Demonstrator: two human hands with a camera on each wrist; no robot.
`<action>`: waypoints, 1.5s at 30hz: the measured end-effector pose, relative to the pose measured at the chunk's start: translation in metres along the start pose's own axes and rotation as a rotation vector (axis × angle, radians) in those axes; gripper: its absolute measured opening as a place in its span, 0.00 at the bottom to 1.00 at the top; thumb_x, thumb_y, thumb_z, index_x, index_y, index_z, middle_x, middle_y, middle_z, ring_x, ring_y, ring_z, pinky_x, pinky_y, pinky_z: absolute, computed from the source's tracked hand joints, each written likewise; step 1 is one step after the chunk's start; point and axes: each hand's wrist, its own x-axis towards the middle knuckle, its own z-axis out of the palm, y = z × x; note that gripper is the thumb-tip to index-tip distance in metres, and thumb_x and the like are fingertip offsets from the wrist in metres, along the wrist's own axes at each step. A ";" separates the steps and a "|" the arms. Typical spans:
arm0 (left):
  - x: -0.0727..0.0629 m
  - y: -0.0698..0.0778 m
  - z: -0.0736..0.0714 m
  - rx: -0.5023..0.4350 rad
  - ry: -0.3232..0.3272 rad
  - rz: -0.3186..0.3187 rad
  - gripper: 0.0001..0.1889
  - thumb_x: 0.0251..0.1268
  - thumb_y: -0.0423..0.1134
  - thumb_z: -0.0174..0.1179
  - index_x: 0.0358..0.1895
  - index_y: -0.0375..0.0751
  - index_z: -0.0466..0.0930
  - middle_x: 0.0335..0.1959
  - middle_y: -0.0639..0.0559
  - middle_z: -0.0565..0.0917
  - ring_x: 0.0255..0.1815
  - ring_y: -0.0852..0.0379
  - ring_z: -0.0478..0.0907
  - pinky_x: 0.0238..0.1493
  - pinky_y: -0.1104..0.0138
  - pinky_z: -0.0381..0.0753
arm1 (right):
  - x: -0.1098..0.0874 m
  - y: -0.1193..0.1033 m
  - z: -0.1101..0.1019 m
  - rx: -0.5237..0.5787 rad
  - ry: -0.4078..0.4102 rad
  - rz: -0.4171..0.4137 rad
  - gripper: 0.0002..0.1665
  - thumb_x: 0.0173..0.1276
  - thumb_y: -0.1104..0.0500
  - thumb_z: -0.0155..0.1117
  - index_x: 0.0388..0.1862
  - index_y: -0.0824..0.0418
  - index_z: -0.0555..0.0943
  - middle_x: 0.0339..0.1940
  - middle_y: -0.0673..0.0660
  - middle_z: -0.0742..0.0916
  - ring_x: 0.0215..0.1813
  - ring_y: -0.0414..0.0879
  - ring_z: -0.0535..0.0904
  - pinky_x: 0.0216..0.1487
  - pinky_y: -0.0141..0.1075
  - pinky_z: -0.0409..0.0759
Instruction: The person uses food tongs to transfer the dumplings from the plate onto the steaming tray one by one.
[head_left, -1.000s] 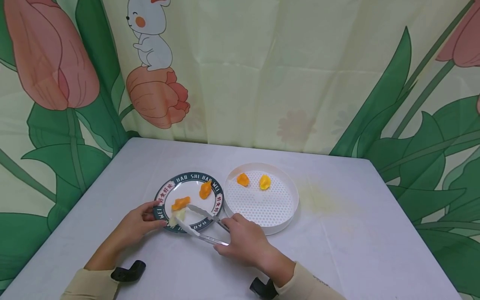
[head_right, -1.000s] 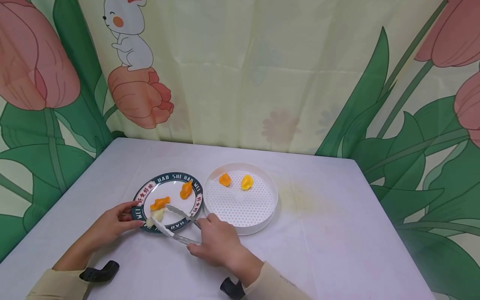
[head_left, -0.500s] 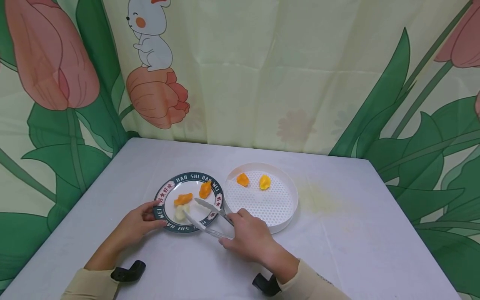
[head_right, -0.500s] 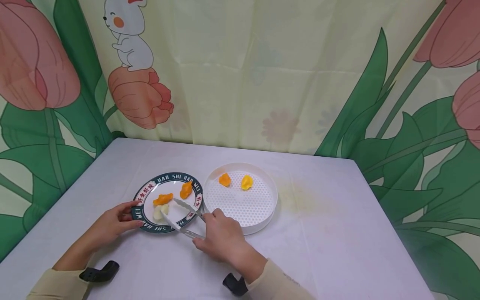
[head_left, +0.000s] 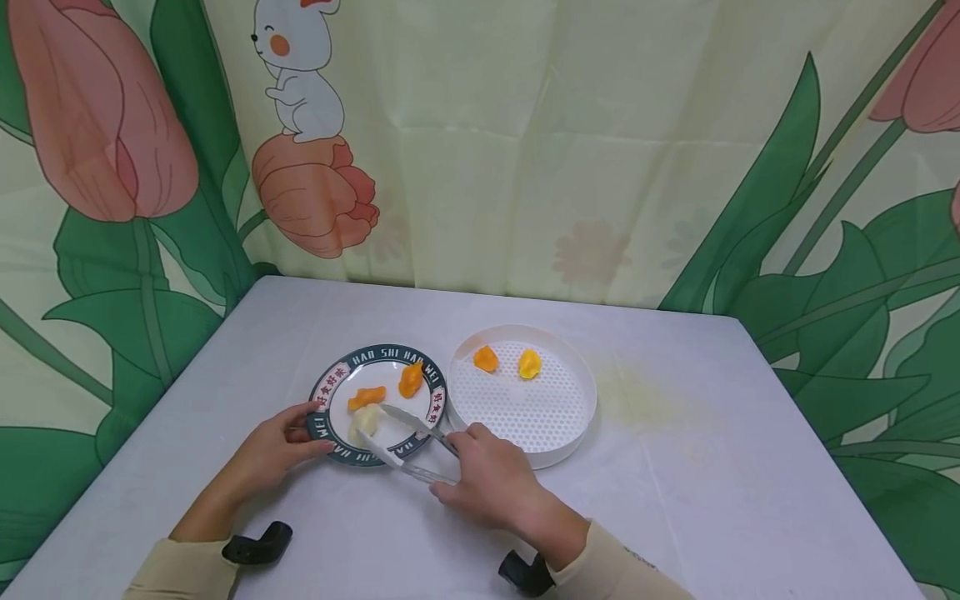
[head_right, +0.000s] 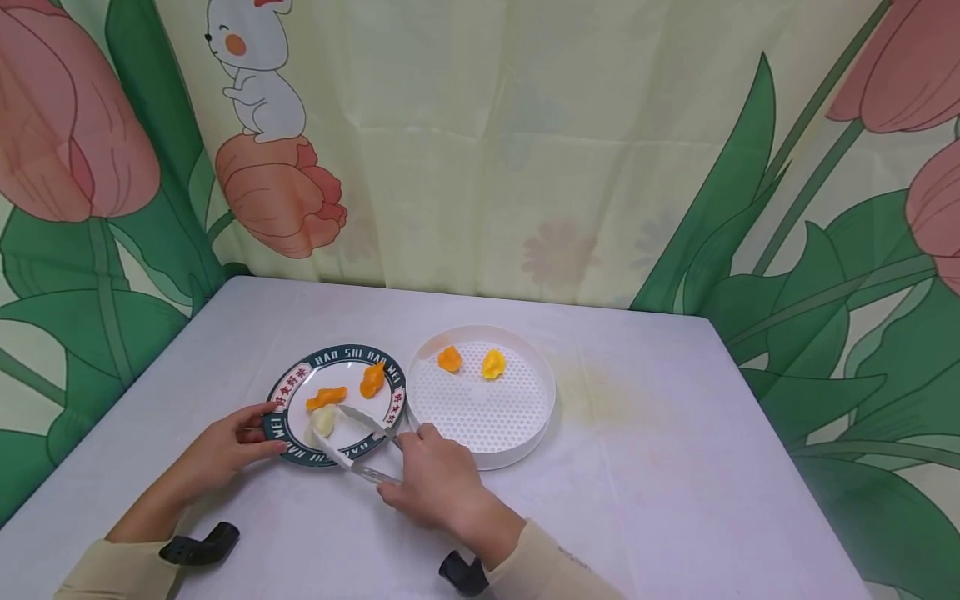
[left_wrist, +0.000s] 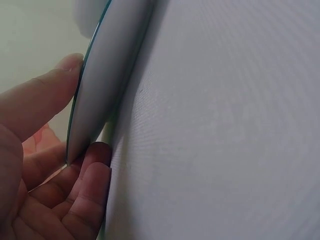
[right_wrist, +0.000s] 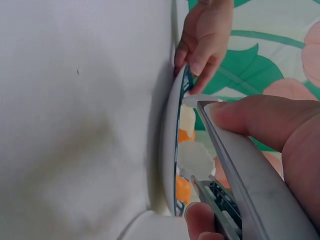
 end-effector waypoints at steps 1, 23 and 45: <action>0.000 0.000 0.000 0.000 0.000 -0.002 0.46 0.59 0.52 0.72 0.75 0.35 0.61 0.53 0.37 0.80 0.53 0.42 0.76 0.53 0.51 0.78 | 0.000 0.001 -0.001 0.001 0.002 0.005 0.34 0.60 0.43 0.72 0.59 0.63 0.81 0.43 0.54 0.81 0.31 0.43 0.72 0.30 0.33 0.72; -0.001 -0.002 0.000 0.000 0.005 -0.010 0.47 0.58 0.53 0.72 0.75 0.34 0.60 0.55 0.33 0.79 0.55 0.39 0.76 0.56 0.46 0.76 | 0.005 0.004 0.004 0.058 0.003 0.017 0.34 0.59 0.43 0.72 0.58 0.63 0.81 0.36 0.51 0.77 0.30 0.43 0.71 0.28 0.33 0.71; 0.000 -0.003 0.001 -0.007 0.003 0.026 0.48 0.58 0.55 0.72 0.76 0.34 0.60 0.52 0.36 0.81 0.54 0.41 0.77 0.55 0.46 0.76 | 0.011 0.001 0.007 0.046 -0.026 0.033 0.34 0.61 0.42 0.70 0.59 0.62 0.81 0.38 0.51 0.78 0.32 0.43 0.72 0.30 0.32 0.71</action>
